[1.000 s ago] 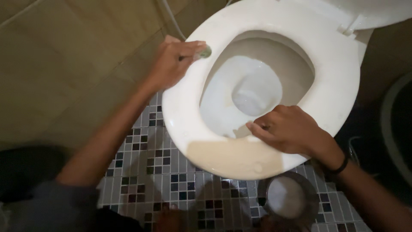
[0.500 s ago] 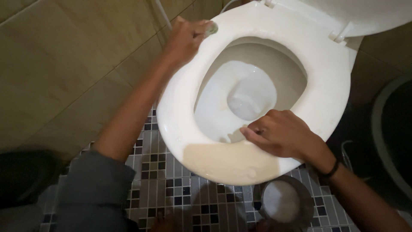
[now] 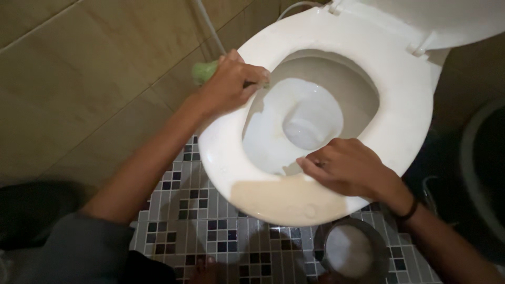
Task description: The person cleans the outer rim and seat of a toilet using a cloth, then lifts the lid and wipes the underside of the lid and seat.
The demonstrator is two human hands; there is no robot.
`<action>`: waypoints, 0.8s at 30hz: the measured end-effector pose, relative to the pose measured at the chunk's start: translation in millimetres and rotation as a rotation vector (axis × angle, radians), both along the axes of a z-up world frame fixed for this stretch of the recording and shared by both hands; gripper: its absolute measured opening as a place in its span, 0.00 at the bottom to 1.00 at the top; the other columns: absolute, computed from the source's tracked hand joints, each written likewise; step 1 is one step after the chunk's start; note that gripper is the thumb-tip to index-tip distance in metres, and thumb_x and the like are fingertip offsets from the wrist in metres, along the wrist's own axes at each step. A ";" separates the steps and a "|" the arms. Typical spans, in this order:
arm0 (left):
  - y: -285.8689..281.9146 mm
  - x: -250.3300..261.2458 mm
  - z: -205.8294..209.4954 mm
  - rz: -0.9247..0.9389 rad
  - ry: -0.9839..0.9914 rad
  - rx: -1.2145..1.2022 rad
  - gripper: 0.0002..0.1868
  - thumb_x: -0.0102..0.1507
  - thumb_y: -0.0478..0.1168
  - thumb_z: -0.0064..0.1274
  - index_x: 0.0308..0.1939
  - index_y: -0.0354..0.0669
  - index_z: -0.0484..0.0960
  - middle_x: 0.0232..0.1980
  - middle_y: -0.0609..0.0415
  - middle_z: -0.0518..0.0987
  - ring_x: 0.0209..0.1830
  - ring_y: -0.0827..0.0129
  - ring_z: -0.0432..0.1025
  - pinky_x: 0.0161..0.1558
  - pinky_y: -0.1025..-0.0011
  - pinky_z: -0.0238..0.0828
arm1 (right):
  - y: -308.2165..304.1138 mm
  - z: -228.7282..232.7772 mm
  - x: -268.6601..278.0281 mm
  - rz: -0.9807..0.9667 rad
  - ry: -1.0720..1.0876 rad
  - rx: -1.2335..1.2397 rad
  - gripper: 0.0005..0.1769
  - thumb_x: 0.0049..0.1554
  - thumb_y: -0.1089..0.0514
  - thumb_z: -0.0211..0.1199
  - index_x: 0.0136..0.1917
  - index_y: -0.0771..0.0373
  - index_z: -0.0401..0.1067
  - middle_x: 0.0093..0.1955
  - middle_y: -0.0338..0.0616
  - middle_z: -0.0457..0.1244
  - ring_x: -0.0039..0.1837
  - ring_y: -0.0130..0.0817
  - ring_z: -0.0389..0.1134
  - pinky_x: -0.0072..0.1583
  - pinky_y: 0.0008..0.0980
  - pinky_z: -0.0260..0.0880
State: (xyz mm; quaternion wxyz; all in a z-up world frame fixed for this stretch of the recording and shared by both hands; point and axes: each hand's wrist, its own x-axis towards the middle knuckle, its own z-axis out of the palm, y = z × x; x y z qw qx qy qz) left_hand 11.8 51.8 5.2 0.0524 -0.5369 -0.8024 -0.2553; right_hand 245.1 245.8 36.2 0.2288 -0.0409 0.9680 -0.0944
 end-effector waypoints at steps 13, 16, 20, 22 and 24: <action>57.8 -46.1 -19.6 -0.027 0.063 0.104 0.15 0.58 0.35 0.60 0.48 0.52 0.91 0.59 0.56 0.83 0.51 0.52 0.65 0.56 0.50 0.59 | 3.8 -8.4 1.9 -0.038 0.104 -0.129 0.31 0.63 0.38 0.44 0.43 0.56 0.84 0.22 0.45 0.65 0.27 0.39 0.68 0.39 0.42 0.72; 22.8 -22.9 -11.3 -0.028 0.006 0.105 0.13 0.63 0.37 0.60 0.52 0.46 0.86 0.53 0.56 0.85 0.52 0.51 0.65 0.59 0.52 0.60 | 3.7 -10.3 2.9 -0.035 0.119 -0.134 0.30 0.62 0.38 0.44 0.48 0.55 0.83 0.21 0.47 0.64 0.25 0.41 0.67 0.36 0.44 0.72; -19.7 14.0 6.2 0.038 -0.087 0.011 0.08 0.66 0.39 0.57 0.47 0.52 0.89 0.49 0.62 0.86 0.45 0.60 0.67 0.58 0.60 0.64 | 4.5 -10.2 5.5 0.012 0.128 -0.096 0.33 0.65 0.39 0.43 0.39 0.60 0.82 0.20 0.46 0.63 0.25 0.40 0.66 0.35 0.43 0.71; -36.2 32.6 11.7 0.047 -0.091 -0.039 0.07 0.68 0.40 0.55 0.46 0.52 0.89 0.46 0.63 0.86 0.44 0.63 0.68 0.60 0.61 0.63 | 2.0 -9.6 4.4 0.050 0.249 -0.175 0.30 0.62 0.39 0.45 0.41 0.59 0.81 0.19 0.45 0.62 0.23 0.39 0.65 0.34 0.43 0.70; -46.9 48.8 14.7 0.042 -0.070 -0.001 0.07 0.68 0.42 0.56 0.45 0.53 0.90 0.46 0.65 0.86 0.43 0.61 0.64 0.54 0.59 0.58 | 0.1 -6.0 2.9 -0.002 0.108 -0.119 0.32 0.63 0.40 0.43 0.35 0.59 0.80 0.19 0.47 0.62 0.24 0.41 0.65 0.36 0.45 0.70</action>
